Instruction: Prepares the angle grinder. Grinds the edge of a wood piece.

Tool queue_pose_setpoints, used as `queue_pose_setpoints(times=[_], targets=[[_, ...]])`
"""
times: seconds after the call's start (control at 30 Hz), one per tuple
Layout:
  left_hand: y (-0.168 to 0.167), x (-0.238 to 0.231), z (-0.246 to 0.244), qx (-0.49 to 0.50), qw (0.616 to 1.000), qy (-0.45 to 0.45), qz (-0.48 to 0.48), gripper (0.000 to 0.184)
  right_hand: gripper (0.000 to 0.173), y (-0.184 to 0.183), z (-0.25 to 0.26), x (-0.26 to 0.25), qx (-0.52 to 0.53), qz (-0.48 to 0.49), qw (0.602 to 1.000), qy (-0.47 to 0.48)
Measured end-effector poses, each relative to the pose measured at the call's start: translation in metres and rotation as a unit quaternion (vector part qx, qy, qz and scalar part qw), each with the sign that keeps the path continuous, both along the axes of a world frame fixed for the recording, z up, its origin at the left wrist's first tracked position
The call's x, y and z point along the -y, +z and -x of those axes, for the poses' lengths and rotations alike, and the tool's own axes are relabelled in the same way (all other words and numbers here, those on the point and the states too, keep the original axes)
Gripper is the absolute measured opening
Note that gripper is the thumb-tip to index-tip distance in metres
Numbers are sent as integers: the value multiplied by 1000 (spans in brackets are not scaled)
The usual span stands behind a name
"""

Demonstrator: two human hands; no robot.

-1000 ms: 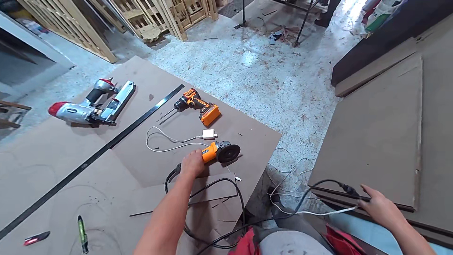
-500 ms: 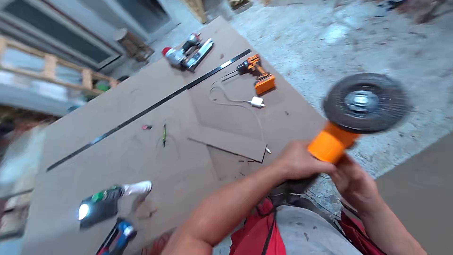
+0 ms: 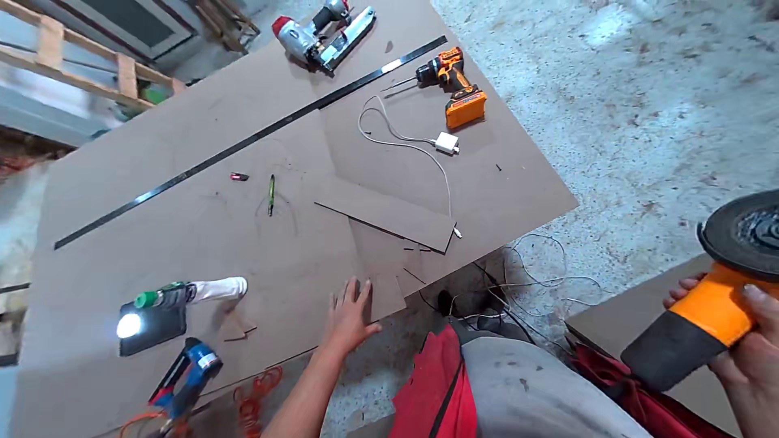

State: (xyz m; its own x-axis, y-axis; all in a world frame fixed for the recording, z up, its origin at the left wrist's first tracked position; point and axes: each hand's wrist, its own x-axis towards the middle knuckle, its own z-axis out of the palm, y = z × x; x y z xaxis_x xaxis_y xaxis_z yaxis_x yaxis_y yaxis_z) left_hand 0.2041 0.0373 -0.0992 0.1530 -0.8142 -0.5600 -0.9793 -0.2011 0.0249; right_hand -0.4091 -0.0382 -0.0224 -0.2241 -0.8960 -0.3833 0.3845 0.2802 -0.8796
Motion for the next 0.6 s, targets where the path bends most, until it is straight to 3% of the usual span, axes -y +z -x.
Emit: queue_pose_setpoints(times=[0.07,0.23,0.37,0.47,0.6], targets=[[-20,-16,-16,11,999,-45,-7,112,45,-7,1,-27,10,-20,999,-37],[-45,-26,-29,-72,981,-141,110,102,51,-7,-10,-74,46,-4,986,-158],[-18,-4,-12,-118,976,-163,81,103,62,-11,-13,-99,88,18,972,-216],[9,42,43,-181,946,-213,165,102,64,-13,-14,-116,122,16,966,-228],[31,123,184,-215,918,-245,225,96,64,-20,1,-116,131,3,965,-228]])
